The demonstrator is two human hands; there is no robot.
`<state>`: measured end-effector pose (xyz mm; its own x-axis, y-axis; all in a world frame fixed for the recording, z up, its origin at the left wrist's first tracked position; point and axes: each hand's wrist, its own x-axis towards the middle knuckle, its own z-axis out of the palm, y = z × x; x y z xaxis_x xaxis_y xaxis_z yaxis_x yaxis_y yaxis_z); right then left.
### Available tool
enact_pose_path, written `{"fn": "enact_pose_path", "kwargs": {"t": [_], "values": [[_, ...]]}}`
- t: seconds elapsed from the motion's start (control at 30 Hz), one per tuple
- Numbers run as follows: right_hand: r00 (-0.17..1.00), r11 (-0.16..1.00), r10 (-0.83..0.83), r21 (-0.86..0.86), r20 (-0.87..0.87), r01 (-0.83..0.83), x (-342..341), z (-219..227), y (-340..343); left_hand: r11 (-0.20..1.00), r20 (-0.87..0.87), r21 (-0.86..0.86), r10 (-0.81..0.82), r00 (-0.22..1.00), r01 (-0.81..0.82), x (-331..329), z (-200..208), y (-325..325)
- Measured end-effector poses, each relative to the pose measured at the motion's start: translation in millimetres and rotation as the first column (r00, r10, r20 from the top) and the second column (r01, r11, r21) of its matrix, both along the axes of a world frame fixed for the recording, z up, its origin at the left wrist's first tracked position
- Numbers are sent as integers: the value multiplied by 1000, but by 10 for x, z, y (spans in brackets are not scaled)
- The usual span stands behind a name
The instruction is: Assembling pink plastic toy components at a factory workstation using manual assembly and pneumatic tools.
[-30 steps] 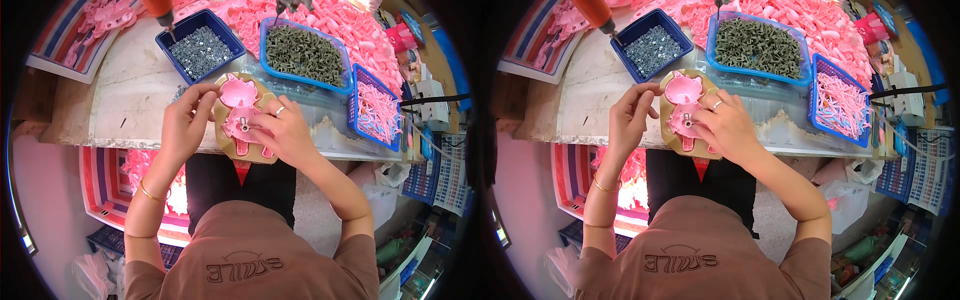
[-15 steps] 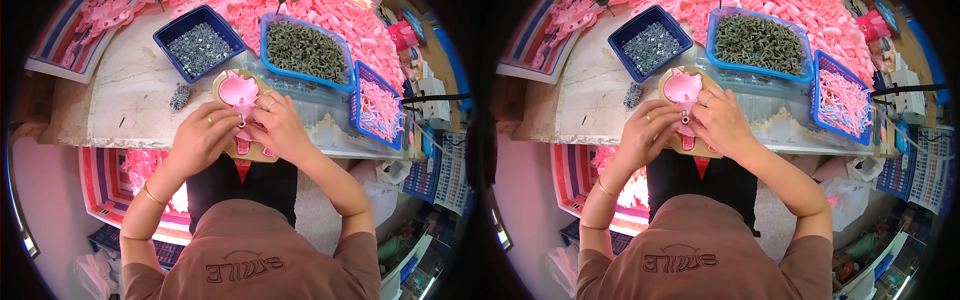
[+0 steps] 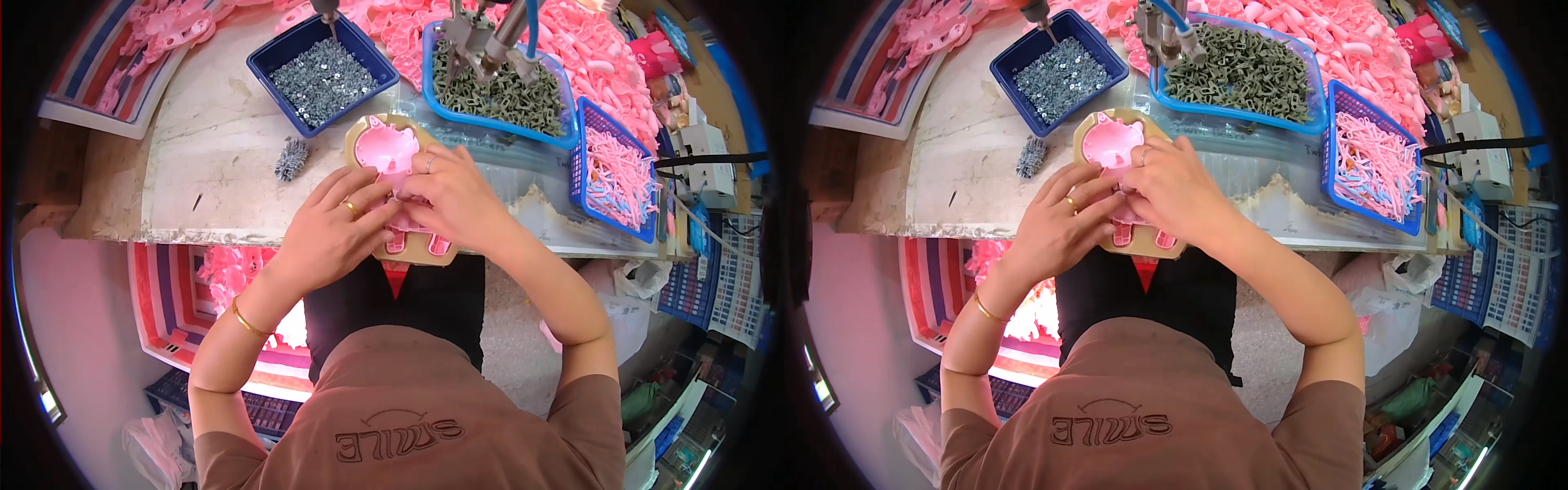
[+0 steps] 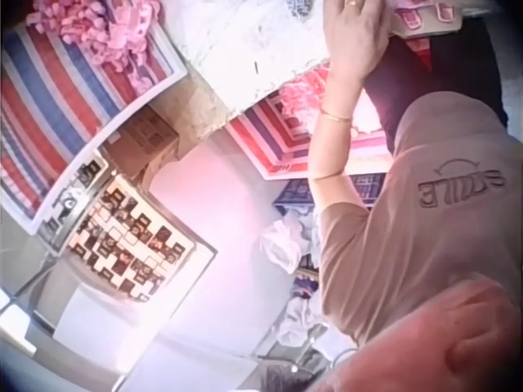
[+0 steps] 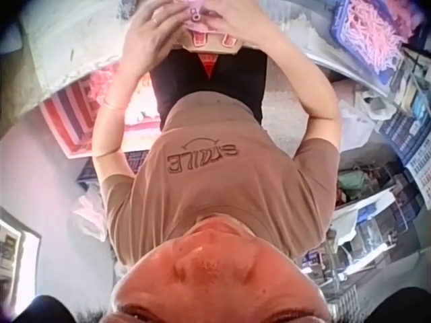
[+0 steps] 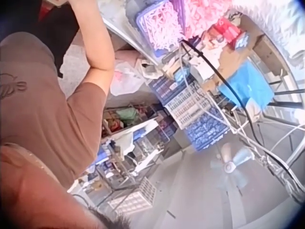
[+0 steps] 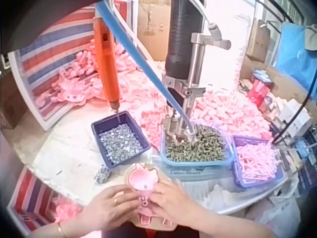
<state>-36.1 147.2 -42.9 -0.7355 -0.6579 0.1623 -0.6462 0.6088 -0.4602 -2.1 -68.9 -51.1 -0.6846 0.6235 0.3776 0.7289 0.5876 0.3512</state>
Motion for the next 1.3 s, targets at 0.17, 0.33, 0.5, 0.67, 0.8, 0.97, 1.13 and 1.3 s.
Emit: {"fn": "enact_pose_path", "kwargs": {"t": [0.17,0.33,0.5,0.67,0.8,0.97,1.13,1.3], "values": [[994,994,-105,-21,-29,104,162,60,139,998,33,-69,-1,999,3,35,-44,20],[980,980,-199,10,-10,199,281,20,349,999,42,-46,16,999,-14,63,-59,40],[945,980,-196,-16,-262,199,306,-5,281,998,44,-58,19,999,-17,58,-73,56],[946,974,-221,-14,-235,224,282,-24,316,998,40,-66,24,999,-21,38,-71,80],[968,970,-244,7,-67,245,259,-15,317,998,24,-59,32,999,-30,50,-53,65],[984,984,-176,27,-8,177,101,269,146,1000,82,22,7,997,-9,61,-15,24],[958,857,-212,-508,-194,87,-466,847,-440,960,53,188,201,978,-207,-262,28,-127],[996,802,37,-596,86,22,-758,1343,-848,884,-187,-77,442,877,-461,-898,114,-558]]}}
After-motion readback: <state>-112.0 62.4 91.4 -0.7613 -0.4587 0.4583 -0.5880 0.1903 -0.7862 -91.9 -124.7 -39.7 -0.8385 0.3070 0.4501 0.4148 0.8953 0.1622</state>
